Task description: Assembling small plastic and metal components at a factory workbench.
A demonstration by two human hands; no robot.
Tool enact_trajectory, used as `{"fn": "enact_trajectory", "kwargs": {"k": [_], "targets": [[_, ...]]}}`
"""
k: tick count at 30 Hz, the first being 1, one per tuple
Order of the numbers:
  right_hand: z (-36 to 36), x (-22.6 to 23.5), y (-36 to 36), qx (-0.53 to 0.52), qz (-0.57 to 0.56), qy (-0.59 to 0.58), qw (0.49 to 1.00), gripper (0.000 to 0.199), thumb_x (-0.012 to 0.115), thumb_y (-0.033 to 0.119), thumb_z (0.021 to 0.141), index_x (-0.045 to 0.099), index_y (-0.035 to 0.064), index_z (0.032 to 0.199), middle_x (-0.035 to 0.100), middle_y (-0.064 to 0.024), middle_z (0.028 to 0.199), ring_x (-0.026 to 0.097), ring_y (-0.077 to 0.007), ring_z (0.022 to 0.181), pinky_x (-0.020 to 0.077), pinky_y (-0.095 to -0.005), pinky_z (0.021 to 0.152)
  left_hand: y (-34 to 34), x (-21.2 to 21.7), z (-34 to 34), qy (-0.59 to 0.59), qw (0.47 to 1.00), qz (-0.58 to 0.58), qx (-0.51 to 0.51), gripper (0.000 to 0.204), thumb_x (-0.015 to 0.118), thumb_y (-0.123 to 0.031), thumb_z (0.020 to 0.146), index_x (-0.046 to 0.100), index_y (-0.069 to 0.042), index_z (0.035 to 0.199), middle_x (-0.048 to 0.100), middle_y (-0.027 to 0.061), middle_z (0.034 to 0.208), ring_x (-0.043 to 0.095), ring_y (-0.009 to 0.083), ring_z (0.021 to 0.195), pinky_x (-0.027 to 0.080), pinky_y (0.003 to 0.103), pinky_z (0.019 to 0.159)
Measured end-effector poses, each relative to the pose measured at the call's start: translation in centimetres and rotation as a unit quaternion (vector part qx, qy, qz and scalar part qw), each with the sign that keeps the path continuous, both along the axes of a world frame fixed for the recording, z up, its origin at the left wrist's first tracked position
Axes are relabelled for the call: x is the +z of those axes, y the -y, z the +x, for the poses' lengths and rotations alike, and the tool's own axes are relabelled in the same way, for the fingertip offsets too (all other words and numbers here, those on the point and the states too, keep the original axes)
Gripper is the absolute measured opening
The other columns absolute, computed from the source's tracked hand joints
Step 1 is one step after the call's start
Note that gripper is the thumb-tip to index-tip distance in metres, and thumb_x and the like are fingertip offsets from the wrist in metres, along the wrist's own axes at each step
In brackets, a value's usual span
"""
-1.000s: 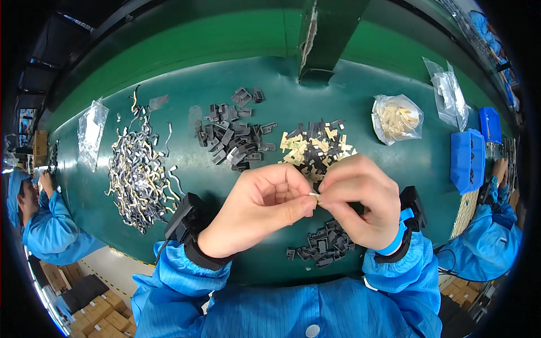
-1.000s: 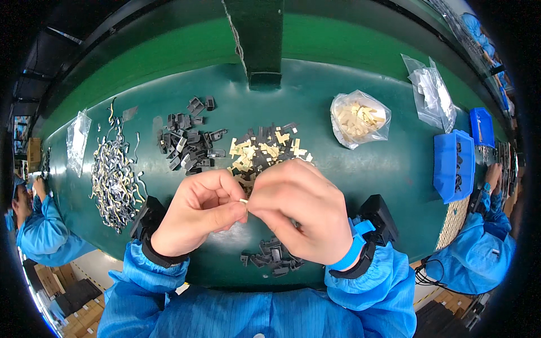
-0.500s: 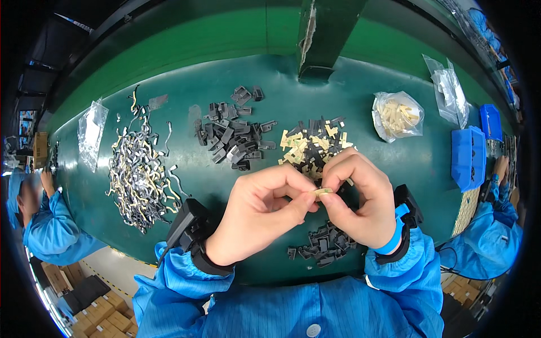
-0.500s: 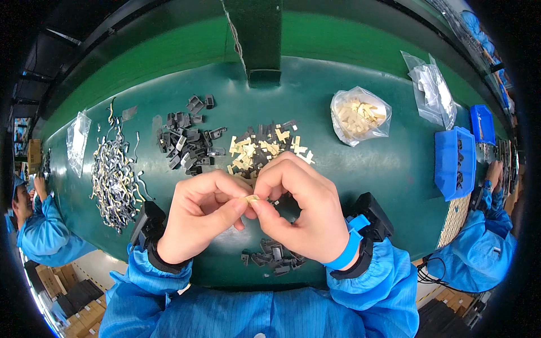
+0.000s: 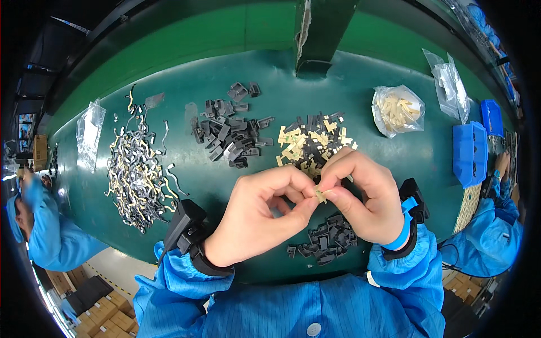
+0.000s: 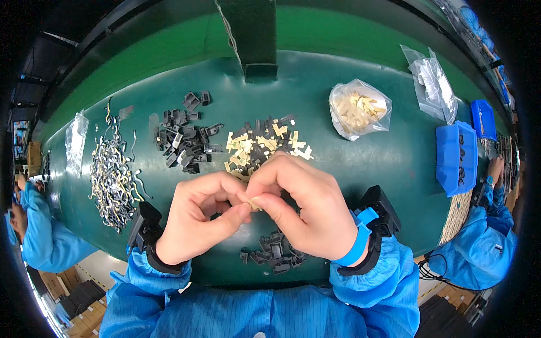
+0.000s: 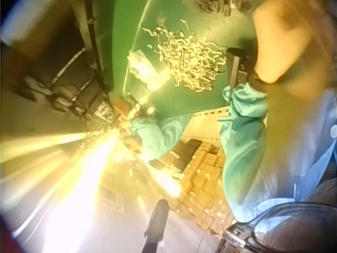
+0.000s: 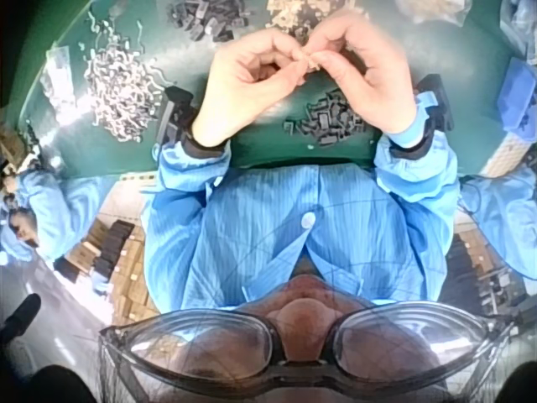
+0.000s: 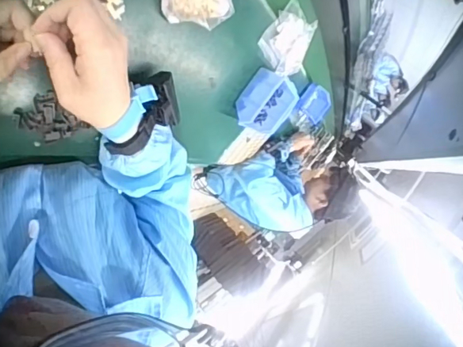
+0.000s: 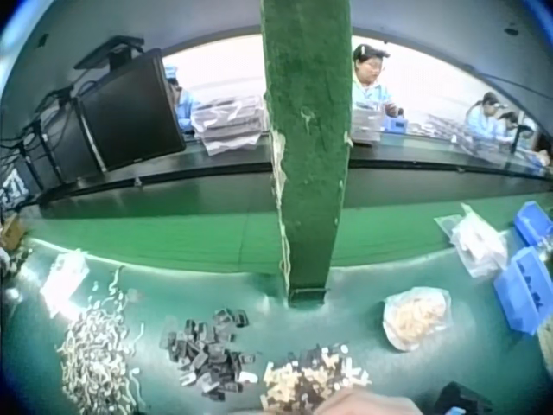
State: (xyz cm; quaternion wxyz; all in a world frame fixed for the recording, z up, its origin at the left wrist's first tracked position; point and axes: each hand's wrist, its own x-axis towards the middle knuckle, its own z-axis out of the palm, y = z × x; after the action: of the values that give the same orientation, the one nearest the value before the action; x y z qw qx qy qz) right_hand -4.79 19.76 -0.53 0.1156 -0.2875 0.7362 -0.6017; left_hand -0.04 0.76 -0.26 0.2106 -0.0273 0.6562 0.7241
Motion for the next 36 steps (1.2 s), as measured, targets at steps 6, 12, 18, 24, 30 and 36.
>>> {"fn": "enact_trajectory", "kwargs": {"k": [6,12,18,24,30,36], "targets": [[0.5,-0.3,0.5,-0.011,-0.018,0.009,1.000,0.016,0.066,-0.005,0.079,0.058,0.0009,0.091,0.058,-0.0084,0.082,0.057,-0.0176,0.069,0.0464,-0.0277,0.062,-0.2,-0.5,0.2,-0.015,0.999,0.008,0.032,0.008,0.065,-0.001,0.083,0.062,-0.003,0.090,0.061,-0.0035,0.078,0.057,0.0009,0.072,0.042,0.017,0.057],[0.7,-0.2,1.0,-0.081,0.047,-0.179,0.979,0.025,0.074,-0.002,0.068,0.062,0.0049,0.088,0.059,-0.0081,0.084,0.058,-0.0243,0.073,0.0455,-0.0335,0.065,0.0,-0.5,0.0,-0.015,0.993,0.057,0.098,0.006,0.062,0.001,0.086,0.061,-0.002,0.091,0.063,-0.0021,0.080,0.055,0.0003,0.071,0.042,0.015,0.059],[1.0,-0.1,1.2,-0.113,0.083,-0.205,0.969,0.028,0.075,0.000,0.062,0.065,0.0066,0.087,0.060,-0.0072,0.084,0.058,-0.0255,0.073,0.0428,-0.0345,0.066,-0.3,-0.6,0.2,-0.022,0.990,0.074,0.120,0.008,0.062,0.003,0.085,0.062,-0.002,0.091,0.064,-0.0016,0.081,0.055,-0.0003,0.070,0.041,0.015,0.058],[0.9,-0.4,1.4,-0.127,0.082,-0.227,0.962,0.028,0.073,-0.002,0.061,0.065,0.0068,0.086,0.059,-0.0053,0.080,0.056,-0.0239,0.071,0.0407,-0.0340,0.063,-0.6,-0.9,0.3,-0.130,0.982,-0.048,0.132,0.010,0.068,0.004,0.079,0.065,-0.002,0.087,0.065,0.0004,0.081,0.055,0.0013,0.065,0.040,0.016,0.051],[0.8,-0.5,1.3,-0.132,0.111,-0.268,0.948,0.026,0.071,-0.001,0.059,0.064,0.0079,0.082,0.058,-0.0028,0.078,0.054,-0.0221,0.068,0.0373,-0.0329,0.061,-0.8,-0.1,0.2,-0.254,0.941,-0.195,0.109,0.015,0.070,0.006,0.073,0.067,-0.002,0.085,0.065,0.0049,0.080,0.056,0.0071,0.061,0.042,0.019,0.049],[0.7,-0.5,1.3,-0.132,0.138,-0.277,0.942,0.022,0.070,0.001,0.059,0.063,0.0091,0.078,0.057,-0.0015,0.076,0.052,-0.0215,0.068,0.0360,-0.0329,0.062,-0.8,-0.2,0.1,-0.288,0.928,-0.210,0.105,0.016,0.069,0.008,0.072,0.066,-0.001,0.085,0.065,0.0064,0.081,0.057,0.0106,0.060,0.045,0.023,0.051]]}}
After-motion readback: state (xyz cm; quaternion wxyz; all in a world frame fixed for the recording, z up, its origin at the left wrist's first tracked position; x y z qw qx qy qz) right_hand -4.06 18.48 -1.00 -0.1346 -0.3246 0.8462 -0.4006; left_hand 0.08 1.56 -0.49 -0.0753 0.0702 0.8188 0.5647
